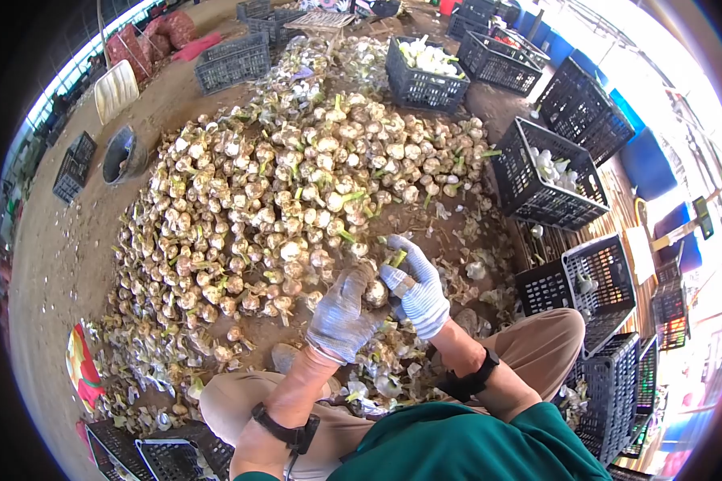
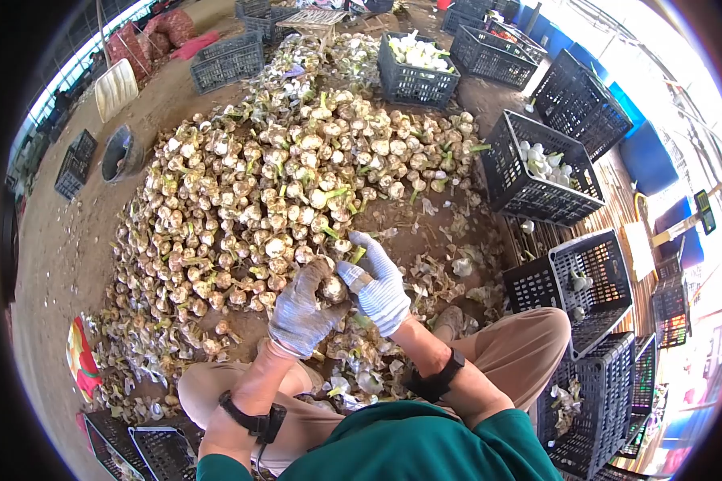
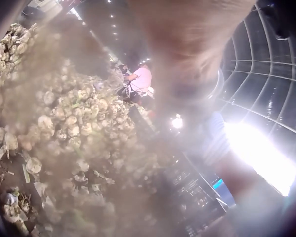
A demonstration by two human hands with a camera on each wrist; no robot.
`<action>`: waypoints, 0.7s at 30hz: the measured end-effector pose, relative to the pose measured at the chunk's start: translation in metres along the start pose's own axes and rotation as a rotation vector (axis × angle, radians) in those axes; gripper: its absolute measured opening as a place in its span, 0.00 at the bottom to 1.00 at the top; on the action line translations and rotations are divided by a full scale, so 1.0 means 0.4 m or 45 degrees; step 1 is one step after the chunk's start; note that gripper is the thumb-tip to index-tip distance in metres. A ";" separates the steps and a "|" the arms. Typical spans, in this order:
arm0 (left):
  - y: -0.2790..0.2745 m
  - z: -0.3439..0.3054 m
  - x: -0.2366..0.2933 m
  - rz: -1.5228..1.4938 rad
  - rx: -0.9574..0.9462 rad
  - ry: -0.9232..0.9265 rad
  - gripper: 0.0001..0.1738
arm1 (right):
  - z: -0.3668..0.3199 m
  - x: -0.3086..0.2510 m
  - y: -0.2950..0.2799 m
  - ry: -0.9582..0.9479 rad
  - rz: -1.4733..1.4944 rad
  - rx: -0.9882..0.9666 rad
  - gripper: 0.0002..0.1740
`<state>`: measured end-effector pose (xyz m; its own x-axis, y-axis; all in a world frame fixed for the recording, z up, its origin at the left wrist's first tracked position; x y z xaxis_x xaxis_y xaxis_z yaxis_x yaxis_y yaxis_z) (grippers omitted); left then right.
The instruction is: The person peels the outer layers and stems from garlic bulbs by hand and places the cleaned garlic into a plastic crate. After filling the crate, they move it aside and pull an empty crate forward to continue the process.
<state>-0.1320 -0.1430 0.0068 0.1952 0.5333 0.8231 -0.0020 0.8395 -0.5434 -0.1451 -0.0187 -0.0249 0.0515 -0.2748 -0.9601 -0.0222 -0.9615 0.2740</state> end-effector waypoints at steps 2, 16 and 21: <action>0.006 -0.005 0.024 0.148 0.004 0.172 0.33 | 0.013 0.007 -0.013 -0.186 -0.078 0.002 0.26; 0.039 0.007 -0.094 -0.910 -0.177 -0.557 0.28 | 0.006 -0.014 -0.012 -0.077 0.139 -0.068 0.28; 0.077 -0.013 -0.115 -1.920 -0.425 -0.761 0.26 | -0.009 -0.091 0.008 -0.855 -0.728 -0.562 0.34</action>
Point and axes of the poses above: each hand's wrist, its own z-axis towards the middle knuckle, its own y-axis out of the palm, x = y × z, the point moved 8 cm from there along z, towards the middle knuckle, and after that the axes turned 12 degrees about -y, right-handed, at the moved point
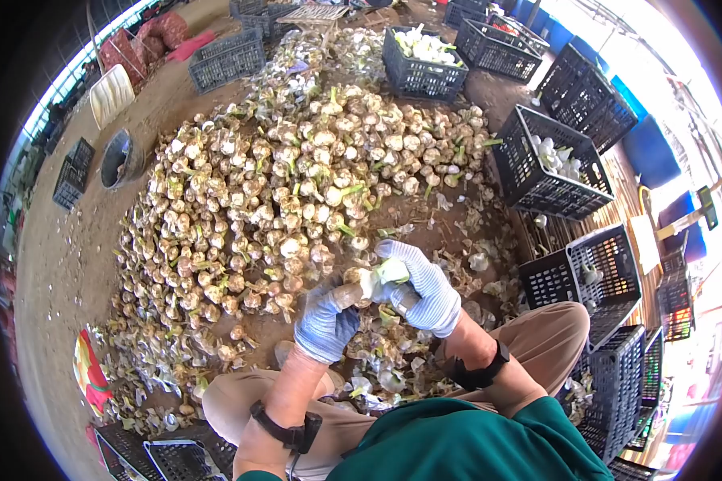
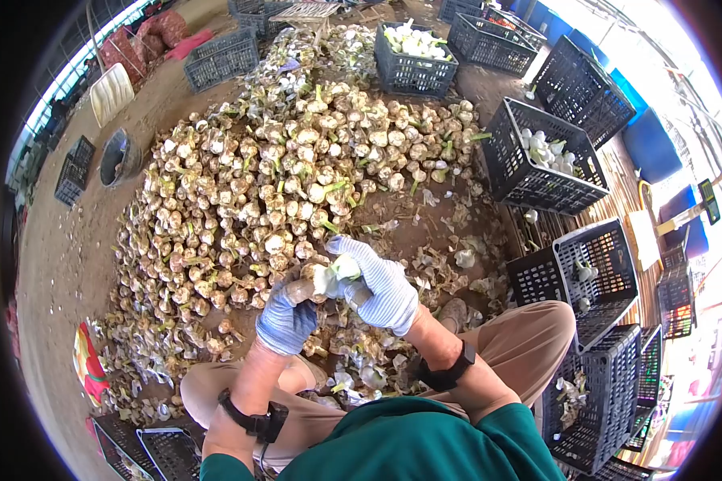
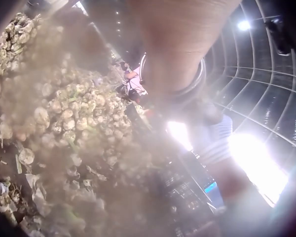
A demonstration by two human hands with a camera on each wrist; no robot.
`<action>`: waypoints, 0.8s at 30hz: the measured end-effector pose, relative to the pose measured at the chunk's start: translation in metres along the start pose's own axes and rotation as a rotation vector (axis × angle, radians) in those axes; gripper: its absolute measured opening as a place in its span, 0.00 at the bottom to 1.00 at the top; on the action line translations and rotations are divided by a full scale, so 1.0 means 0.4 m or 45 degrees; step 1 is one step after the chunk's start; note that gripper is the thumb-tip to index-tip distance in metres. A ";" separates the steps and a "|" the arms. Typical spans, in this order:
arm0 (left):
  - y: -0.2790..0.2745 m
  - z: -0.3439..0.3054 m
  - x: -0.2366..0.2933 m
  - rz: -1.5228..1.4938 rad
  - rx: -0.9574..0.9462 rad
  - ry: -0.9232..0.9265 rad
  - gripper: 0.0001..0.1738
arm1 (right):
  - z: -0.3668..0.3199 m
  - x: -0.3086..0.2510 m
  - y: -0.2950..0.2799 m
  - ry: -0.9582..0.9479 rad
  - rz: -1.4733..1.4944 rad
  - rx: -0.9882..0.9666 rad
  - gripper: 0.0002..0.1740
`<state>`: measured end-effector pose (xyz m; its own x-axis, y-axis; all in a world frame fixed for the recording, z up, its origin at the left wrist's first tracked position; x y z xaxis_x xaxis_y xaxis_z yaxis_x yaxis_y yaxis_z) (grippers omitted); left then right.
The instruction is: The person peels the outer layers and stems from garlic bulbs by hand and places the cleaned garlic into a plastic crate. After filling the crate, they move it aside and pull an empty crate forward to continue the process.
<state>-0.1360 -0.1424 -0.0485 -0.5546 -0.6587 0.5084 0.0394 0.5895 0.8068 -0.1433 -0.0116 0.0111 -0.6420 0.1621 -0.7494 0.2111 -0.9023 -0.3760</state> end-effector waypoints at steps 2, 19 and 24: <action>-0.006 0.004 -0.001 -0.042 0.018 0.008 0.26 | -0.006 0.004 -0.003 0.060 0.045 0.096 0.35; -0.027 -0.014 0.027 0.567 0.280 -0.089 0.23 | 0.000 0.070 0.073 0.309 -0.023 0.041 0.20; -0.039 -0.002 -0.004 0.444 0.205 -0.249 0.31 | -0.006 0.130 0.108 0.273 0.383 0.000 0.36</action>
Point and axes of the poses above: each hand's wrist, its own z-axis towards the middle knuckle, its own y-axis out of the palm, x = y × z, the point moved 8 cm from there along z, towards the middle knuckle, and after that the axes turned 12 degrees about -y, right-handed, at the moved point
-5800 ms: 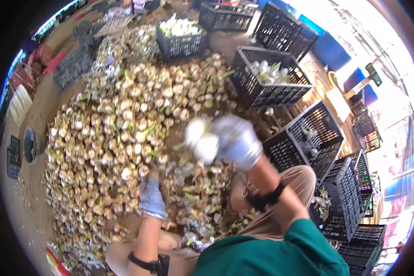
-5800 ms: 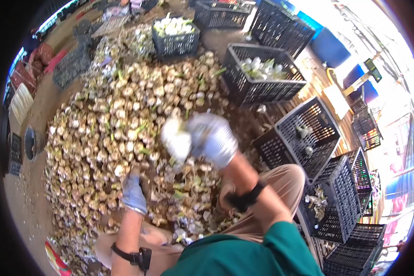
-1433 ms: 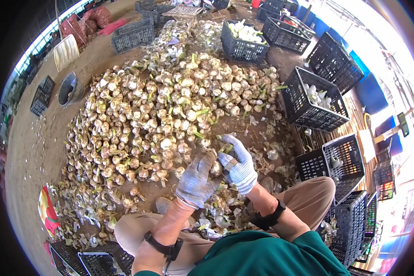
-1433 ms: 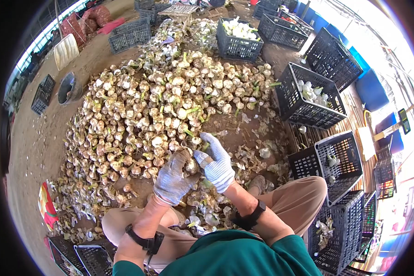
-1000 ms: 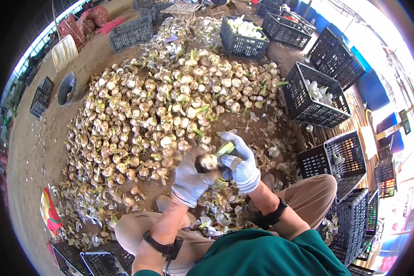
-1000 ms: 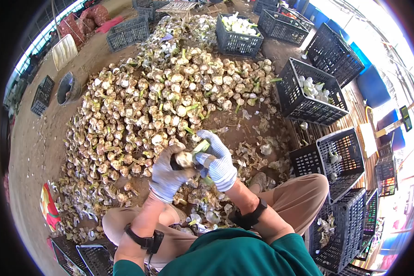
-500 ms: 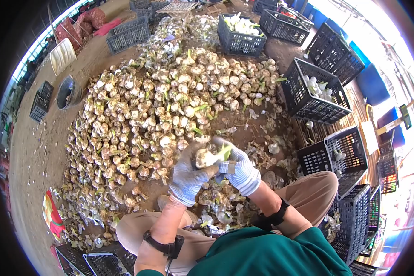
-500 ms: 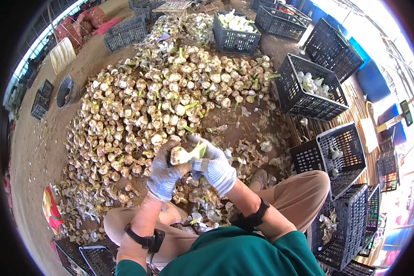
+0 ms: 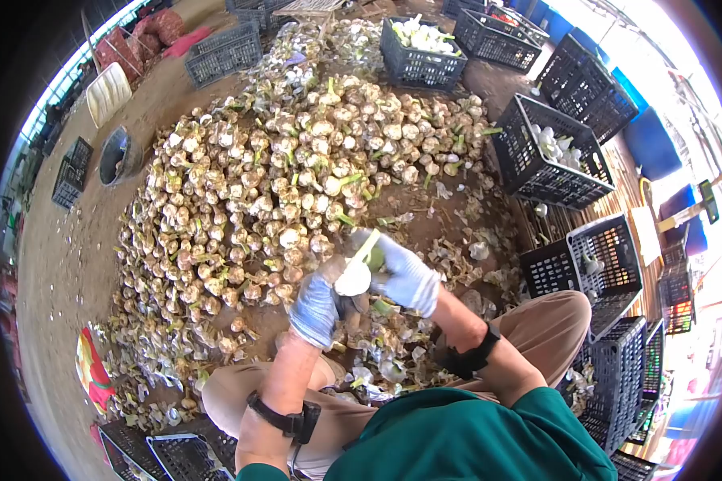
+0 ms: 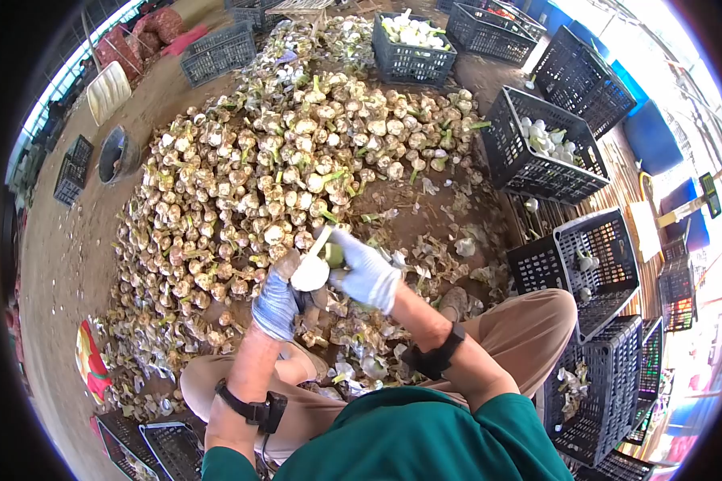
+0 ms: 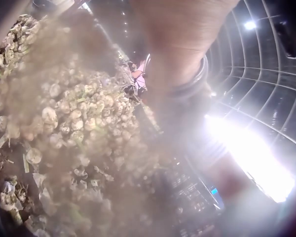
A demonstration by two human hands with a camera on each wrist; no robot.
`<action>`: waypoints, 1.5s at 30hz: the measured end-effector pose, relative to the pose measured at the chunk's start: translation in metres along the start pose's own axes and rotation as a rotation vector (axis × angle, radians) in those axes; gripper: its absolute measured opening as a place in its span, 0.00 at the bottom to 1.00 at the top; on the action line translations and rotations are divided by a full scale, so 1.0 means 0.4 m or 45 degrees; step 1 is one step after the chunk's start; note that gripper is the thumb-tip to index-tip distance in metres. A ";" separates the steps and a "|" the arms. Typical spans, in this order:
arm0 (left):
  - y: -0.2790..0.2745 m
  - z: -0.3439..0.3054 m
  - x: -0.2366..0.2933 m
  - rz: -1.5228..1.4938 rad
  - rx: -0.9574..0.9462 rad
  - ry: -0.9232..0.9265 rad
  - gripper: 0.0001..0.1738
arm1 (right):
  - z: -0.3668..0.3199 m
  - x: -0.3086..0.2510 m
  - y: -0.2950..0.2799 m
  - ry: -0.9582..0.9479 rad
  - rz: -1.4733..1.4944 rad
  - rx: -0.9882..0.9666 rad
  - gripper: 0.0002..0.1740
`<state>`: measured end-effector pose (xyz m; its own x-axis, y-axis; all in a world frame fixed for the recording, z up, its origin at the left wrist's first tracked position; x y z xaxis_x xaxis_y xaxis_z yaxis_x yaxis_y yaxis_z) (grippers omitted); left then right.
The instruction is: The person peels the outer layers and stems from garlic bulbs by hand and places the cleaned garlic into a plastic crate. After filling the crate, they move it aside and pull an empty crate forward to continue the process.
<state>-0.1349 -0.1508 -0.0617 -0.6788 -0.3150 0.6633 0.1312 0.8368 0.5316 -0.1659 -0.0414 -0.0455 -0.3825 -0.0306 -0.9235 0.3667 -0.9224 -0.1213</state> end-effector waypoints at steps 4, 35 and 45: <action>0.024 0.005 0.017 -0.171 -0.014 0.051 0.23 | -0.054 -0.003 -0.124 0.307 0.376 0.420 0.35; -0.001 -0.007 0.065 0.566 0.478 0.242 0.15 | -0.048 -0.063 -0.135 -0.060 -0.211 0.305 0.09; 0.001 0.009 0.084 1.360 0.769 0.232 0.18 | -0.054 -0.158 0.001 -0.546 -1.226 -0.285 0.18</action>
Point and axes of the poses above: each hand's wrist, its own z-axis towards the middle knuckle, its own y-axis out of the palm, x = y × z, the point moved 8 cm from there along z, towards the middle knuckle, and after that the axes turned 12 degrees about -y, right-handed, at the moved point
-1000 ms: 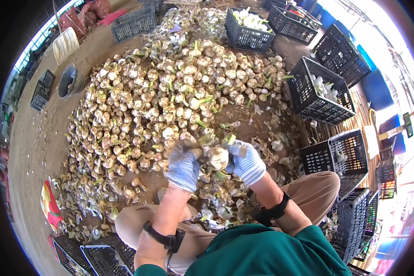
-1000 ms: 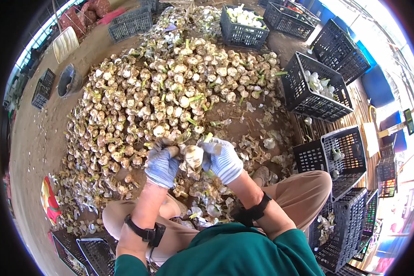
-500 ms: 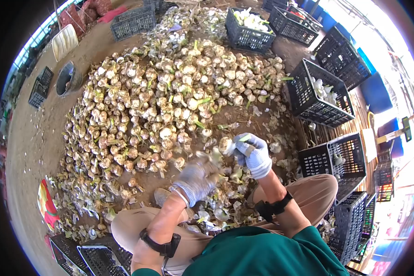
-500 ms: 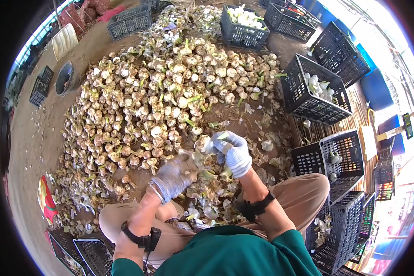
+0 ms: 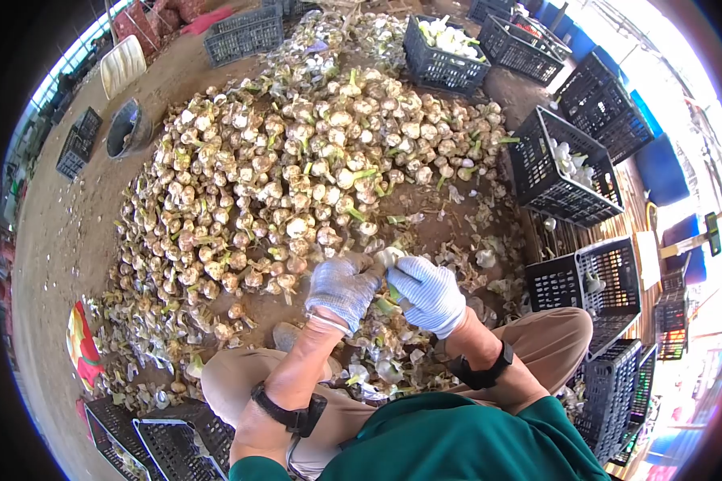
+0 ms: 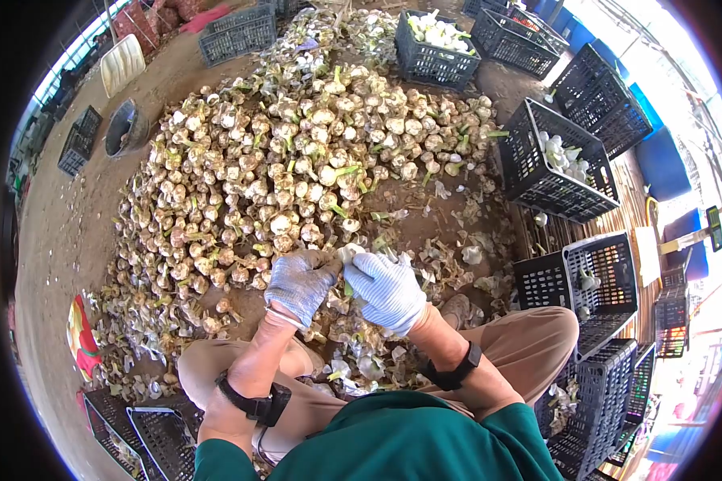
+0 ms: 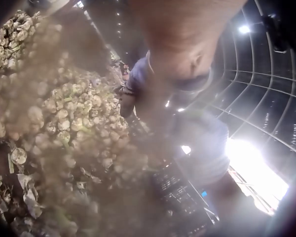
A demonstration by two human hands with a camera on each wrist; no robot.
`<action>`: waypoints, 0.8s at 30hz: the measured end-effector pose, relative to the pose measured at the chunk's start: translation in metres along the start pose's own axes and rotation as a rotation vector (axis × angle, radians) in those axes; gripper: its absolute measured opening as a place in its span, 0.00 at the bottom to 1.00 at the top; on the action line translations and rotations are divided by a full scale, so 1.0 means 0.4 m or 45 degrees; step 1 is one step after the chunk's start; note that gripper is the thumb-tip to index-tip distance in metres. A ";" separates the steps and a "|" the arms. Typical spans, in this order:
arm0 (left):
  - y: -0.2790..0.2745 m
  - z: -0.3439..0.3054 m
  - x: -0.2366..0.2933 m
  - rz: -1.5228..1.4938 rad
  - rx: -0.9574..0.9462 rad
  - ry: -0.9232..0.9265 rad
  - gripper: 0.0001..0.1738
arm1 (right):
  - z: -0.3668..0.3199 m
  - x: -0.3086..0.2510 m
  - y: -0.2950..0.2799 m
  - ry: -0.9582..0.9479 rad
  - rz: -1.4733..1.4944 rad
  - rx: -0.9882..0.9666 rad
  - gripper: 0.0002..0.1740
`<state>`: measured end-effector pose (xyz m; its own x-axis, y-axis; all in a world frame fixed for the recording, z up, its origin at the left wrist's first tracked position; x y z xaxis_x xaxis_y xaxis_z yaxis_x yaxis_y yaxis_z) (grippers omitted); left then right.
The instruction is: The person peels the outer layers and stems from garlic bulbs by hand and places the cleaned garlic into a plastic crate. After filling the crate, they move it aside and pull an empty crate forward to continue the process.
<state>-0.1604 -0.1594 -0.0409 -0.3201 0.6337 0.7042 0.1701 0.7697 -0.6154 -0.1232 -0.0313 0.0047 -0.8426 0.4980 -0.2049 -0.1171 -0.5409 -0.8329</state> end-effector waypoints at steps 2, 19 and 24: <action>0.016 0.012 -0.017 0.033 -0.008 0.005 0.17 | 0.001 -0.009 0.003 -0.037 -0.001 0.031 0.18; 0.177 0.042 -0.103 -0.170 -0.388 -0.054 0.07 | -0.081 0.183 -0.060 0.952 1.716 1.257 0.05; 0.102 -0.011 0.013 -1.751 -0.864 -0.421 0.12 | -0.101 0.172 -0.019 0.954 1.492 0.958 0.06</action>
<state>-0.1510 -0.1242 -0.0608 -0.7429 -0.5305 0.4083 -0.0703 0.6684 0.7405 -0.1592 0.0344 -0.0240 -0.2354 -0.3357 -0.9121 -0.0296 -0.9356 0.3519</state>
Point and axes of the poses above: each hand's wrist, its own z-axis towards the middle knuckle, its own y-axis out of the palm, x = y × z, the point moved 8 cm from there along z, towards the middle knuckle, and after that the axes turned 12 degrees about -y, right-handed, at the moved point
